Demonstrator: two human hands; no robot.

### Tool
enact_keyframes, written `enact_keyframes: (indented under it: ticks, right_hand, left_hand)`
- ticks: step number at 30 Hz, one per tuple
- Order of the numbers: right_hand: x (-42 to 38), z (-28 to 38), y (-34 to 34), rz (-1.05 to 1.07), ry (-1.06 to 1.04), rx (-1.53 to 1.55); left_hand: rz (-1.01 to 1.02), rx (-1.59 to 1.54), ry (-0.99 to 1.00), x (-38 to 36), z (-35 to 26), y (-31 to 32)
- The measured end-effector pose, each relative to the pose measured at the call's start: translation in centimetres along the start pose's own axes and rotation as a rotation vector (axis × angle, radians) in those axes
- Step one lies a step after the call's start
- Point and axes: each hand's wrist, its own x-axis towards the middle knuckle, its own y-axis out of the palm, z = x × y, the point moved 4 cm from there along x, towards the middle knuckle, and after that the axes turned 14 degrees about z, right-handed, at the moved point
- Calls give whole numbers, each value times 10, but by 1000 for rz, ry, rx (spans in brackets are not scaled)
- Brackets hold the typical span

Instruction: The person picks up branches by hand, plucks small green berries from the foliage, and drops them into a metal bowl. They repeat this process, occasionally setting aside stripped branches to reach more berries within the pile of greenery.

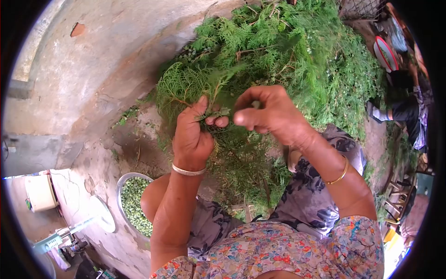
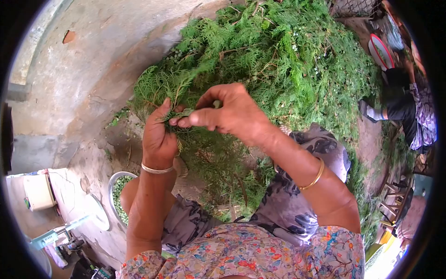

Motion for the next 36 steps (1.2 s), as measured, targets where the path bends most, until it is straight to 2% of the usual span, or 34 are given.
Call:
enact_keyframes:
  ticks: [2, 3, 4, 6, 10, 12, 13, 15, 16, 18, 19, 21, 22, 24, 26, 28, 29, 31, 32, 34, 35, 36]
  right_hand:
    - [5, -7, 5, -33, 15, -100]
    - [3, 3, 8, -61, 15, -268]
    - [5, 0, 8, -63, 17, -267]
    - [9, -4, 9, -25, -91, -112]
    - [4, 2, 8, 0, -103, -143]
    - [5, 2, 11, 138, -183, -135]
    - [2, 5, 7, 139, -184, -136]
    - [-5, 18, -4, 66, -19, -512]
    - [-6, 19, -8, 66, -20, -513]
    - [-11, 19, -26, -219, -20, -119]
    - [-12, 22, -30, -218, -22, -121]
    - [-15, 26, -36, -287, -95, 267]
    - [-15, 26, -37, -279, -97, 265]
    - [-12, 21, -39, -267, -44, 177]
    - [-9, 16, -32, -185, -57, 177]
    - [-6, 13, -19, -150, 30, -93]
    - [-5, 15, -9, -140, -83, -311]
    - [2, -2, 1, -80, -96, -402]
    - [7, -11, 5, -20, -111, -493]
    - [12, -24, 2, -46, -71, -499]
    - [13, -24, -1, -73, -133, -463]
    - [13, -23, -2, -99, -194, -427]
  left_hand:
    - [-33, 89, -5, 1, 3, 11]
    - [-65, 177, -5, 0, 4, 14]
    - [-66, 176, -8, 0, 6, 10]
    - [211, 65, -63, 1, 13, 13]
    - [212, 107, -80, -5, 10, 24]
    - [183, 204, -75, -8, 7, 26]
    - [184, 205, -74, -8, 6, 23]
    - [329, 83, -87, -9, 1, 17]
    - [331, 84, -86, -10, -2, 14]
    - [420, -9, -60, -10, -8, 16]
    - [421, -9, -57, -12, -8, 19]
    - [136, 459, -7, -18, -10, 25]
    - [132, 461, 0, -17, -6, 22]
    - [191, 614, 93, -12, -1, 21]
    - [192, 559, 84, -12, 6, 22]
    - [124, 512, 209, -9, 4, 18]
    - [120, 512, 210, -8, 0, 19]
    - [155, 290, -17, -5, -2, 20]
    - [154, 289, -16, -3, 1, 20]
    - [251, 582, -27, -1, 12, 28]
    - [176, 630, -142, -6, 14, 27]
    - [171, 626, -138, -6, 15, 30]
